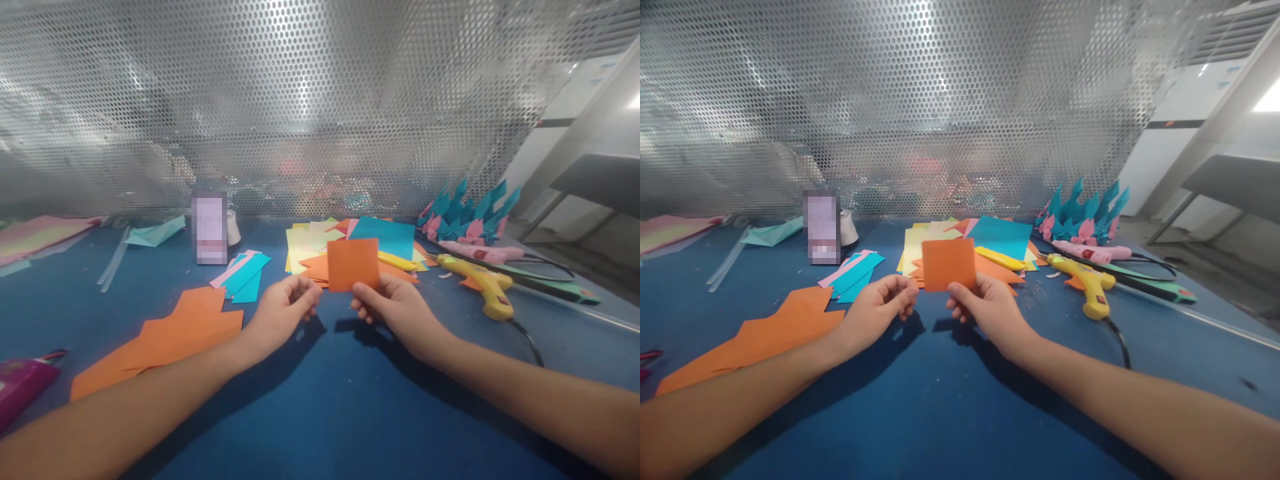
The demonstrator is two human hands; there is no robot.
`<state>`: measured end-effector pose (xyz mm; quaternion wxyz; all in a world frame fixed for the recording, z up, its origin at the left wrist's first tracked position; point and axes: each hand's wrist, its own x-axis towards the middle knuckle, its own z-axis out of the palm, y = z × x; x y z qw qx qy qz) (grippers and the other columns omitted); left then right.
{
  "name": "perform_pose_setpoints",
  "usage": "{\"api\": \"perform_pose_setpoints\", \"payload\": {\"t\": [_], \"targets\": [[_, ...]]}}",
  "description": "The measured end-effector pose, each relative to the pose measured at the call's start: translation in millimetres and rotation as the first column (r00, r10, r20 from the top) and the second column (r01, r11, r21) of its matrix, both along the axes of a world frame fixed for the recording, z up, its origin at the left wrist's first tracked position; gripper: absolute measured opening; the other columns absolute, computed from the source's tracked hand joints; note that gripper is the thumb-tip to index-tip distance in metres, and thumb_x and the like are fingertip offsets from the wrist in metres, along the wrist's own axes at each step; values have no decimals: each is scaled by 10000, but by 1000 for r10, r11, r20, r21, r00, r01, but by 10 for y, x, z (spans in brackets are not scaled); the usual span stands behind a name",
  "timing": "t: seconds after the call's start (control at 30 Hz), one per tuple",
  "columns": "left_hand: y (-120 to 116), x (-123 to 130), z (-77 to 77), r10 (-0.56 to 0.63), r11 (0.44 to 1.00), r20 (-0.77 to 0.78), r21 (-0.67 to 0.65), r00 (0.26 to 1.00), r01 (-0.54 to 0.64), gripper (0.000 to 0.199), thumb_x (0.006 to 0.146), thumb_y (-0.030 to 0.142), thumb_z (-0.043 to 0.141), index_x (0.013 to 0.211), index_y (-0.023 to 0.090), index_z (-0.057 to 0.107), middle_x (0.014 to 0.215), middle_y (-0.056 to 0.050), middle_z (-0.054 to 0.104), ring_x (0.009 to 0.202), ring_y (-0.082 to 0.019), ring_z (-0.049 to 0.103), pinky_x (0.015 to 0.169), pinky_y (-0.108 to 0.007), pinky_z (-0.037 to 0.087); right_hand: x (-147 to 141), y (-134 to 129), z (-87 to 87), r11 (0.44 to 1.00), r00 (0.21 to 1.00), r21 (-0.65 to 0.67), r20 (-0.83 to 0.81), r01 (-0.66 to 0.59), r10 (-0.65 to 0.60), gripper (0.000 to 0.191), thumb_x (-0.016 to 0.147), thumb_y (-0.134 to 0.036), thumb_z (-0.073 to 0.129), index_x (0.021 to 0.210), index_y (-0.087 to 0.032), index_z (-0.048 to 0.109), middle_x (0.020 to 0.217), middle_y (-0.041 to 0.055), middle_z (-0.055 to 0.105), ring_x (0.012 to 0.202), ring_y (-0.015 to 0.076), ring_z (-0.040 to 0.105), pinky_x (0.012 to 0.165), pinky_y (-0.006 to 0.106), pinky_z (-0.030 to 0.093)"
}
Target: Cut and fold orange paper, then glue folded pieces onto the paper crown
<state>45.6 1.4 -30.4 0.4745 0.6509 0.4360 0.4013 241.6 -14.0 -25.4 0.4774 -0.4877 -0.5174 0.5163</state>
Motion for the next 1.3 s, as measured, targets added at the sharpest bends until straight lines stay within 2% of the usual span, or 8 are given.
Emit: {"api": "perform_pose_setpoints", "payload": {"t": [0.1,0.3,0.43,0.63,0.77,0.93,1.13,1.3], "targets": [[28,-15,26,67,997,75,37,995,-70,247,837,403,544,783,163,514,672,31,519,602,-81,507,603,-223,438,40,22,6,999,999,23,10,42,-42,377,640,-500,720,730,-172,558,590,-20,614,475,72,519,445,198,415],[-39,46,3,34,995,203,84,979,-52,264,805,424,601,906,189,538,719,30,534,631,-92,523,608,-226,447,-5,31,-4,990,989,54,84,-129,124,407,650,-559,682,662,-157,618,553,-8,601,464,75,516,464,214,429],[-73,30,1,-17,992,160,123,987,-3,371,850,515,491,784,169,608,776,-18,539,681,-113,522,650,-254,456,-11,21,-12,982,979,51,100,-181,175,410,674,-564,668,679,-153,656,566,4,611,478,81,526,472,219,436],[-47,36,-7,-26,998,292,-51,956,43,475,756,597,572,955,168,618,783,-16,554,661,-106,507,642,-256,444,-2,26,-40,970,971,58,40,-238,236,423,694,-568,657,776,-153,658,654,17,644,539,93,565,504,219,463],[-17,38,-36,-46,996,346,-57,937,71,467,703,571,649,942,172,607,870,-18,563,687,-94,500,681,-245,438,-1,43,-57,968,970,55,20,-243,242,418,700,-563,658,805,-159,650,683,19,650,555,92,567,514,218,465],[-8,45,-25,-58,996,396,-44,917,82,444,705,547,664,932,170,604,784,-5,557,714,-106,500,706,-242,434,1,36,-53,960,961,44,11,-276,276,424,718,-571,639,786,-152,642,732,42,671,569,96,572,514,224,469],[11,70,-23,13,1000,456,-25,890,-2,343,766,378,673,1039,236,523,940,5,575,762,-95,538,710,-232,452,-16,21,-51,953,954,55,28,-298,297,455,732,-592,612,812,-146,657,752,57,682,587,107,591,521,229,474],[3,48,-20,-12,1000,349,8,937,10,213,794,351,642,950,215,594,889,8,599,793,-99,544,792,-242,438,-28,22,-50,951,952,54,47,-303,301,466,750,-601,577,822,-151,674,773,68,689,593,115,595,529,238,472]]}}
